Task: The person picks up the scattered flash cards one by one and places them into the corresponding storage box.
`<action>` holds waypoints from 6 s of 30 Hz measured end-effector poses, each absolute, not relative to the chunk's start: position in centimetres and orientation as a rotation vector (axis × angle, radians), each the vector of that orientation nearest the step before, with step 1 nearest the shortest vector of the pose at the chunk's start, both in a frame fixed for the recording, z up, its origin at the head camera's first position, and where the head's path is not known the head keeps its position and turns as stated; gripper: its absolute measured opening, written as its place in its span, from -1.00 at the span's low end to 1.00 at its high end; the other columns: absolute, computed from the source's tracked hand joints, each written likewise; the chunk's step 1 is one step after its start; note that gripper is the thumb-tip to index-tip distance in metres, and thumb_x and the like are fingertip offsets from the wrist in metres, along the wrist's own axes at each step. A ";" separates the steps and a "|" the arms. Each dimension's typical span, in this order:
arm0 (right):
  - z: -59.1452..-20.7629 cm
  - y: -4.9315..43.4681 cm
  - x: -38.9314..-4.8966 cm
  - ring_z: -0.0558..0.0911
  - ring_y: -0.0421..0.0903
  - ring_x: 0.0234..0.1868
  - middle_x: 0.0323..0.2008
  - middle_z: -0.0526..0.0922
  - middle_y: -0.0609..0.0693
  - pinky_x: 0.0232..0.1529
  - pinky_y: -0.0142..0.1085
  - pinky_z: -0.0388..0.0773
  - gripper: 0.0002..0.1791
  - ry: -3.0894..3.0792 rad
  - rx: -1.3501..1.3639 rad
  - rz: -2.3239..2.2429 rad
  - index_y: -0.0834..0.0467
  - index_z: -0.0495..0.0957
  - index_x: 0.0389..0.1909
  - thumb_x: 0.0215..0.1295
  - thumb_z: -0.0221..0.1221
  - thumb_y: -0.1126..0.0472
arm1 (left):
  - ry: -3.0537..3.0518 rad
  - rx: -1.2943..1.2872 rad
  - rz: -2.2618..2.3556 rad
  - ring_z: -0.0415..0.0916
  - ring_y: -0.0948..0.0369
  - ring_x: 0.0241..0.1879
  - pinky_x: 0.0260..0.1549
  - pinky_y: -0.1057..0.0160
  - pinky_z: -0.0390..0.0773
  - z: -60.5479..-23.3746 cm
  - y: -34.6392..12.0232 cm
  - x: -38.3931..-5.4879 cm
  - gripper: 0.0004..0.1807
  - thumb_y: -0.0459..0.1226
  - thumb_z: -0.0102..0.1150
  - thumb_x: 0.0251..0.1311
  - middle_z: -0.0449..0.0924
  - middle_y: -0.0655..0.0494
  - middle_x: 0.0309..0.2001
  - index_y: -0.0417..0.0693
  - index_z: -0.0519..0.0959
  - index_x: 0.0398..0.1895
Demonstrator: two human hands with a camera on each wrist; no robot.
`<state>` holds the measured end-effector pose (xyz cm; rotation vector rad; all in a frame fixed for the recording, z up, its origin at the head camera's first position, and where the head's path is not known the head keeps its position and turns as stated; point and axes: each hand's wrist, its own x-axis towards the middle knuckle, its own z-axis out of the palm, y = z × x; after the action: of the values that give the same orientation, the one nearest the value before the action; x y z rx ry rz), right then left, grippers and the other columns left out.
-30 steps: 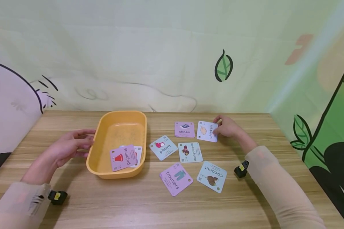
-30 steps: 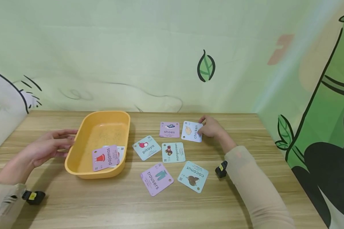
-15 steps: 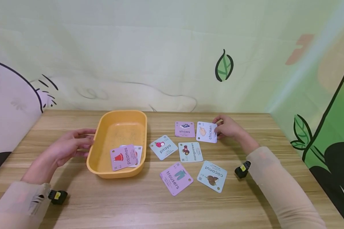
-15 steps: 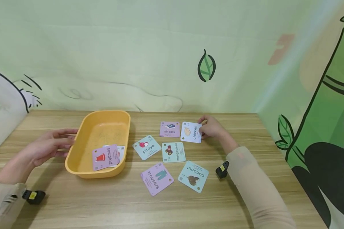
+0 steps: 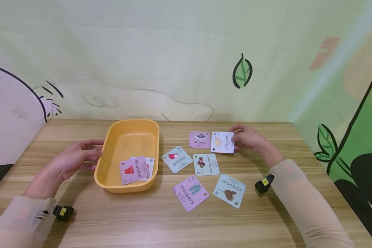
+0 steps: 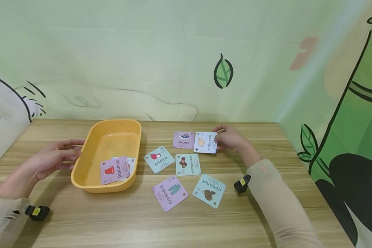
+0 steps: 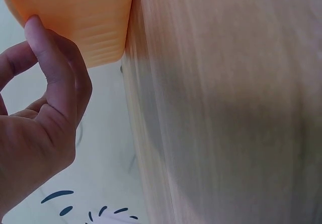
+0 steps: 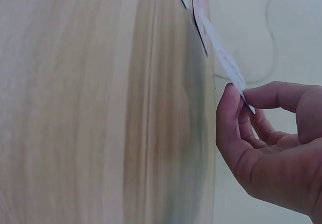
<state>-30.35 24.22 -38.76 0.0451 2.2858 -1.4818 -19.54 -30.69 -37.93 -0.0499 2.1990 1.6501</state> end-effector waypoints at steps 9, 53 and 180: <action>-38.3 23.8 -30.2 0.56 0.09 0.02 0.19 0.42 0.30 -0.05 -0.20 0.68 -0.46 2.191 0.016 -1.600 0.37 0.24 0.39 0.41 0.07 0.47 | 2.203 -0.058 1.633 0.59 0.18 -0.12 -0.09 0.16 0.70 -38.0 -30.7 -19.6 -0.27 -0.27 0.06 0.54 0.39 -0.24 0.25 -0.38 0.00 0.58; -36.9 13.3 -25.6 0.61 0.13 0.01 0.13 0.48 0.29 -0.02 -0.11 0.70 -0.50 1.945 -0.133 -1.845 0.40 0.34 0.32 0.37 0.13 0.52 | 2.177 -0.051 1.665 0.63 0.18 -0.14 -0.11 0.15 0.71 -38.0 -30.8 -19.6 -0.27 -0.27 0.05 0.54 0.56 0.00 0.06 -0.39 -0.01 0.58; -38.2 22.9 -22.6 0.41 0.03 -0.22 -0.30 0.45 0.10 -0.21 -0.32 0.35 -0.46 2.264 -0.874 -0.785 0.25 0.51 -0.06 -0.06 0.56 0.34 | 2.194 -0.012 1.652 0.62 0.18 -0.17 -0.12 0.17 0.71 -38.4 -31.2 -19.8 -0.28 -0.28 0.04 0.55 0.59 0.09 -0.01 -0.39 -0.02 0.58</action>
<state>-22.64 22.87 -38.17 -0.8739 2.2636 -0.7848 -19.84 -31.18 -38.42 -0.0121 2.1940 1.6517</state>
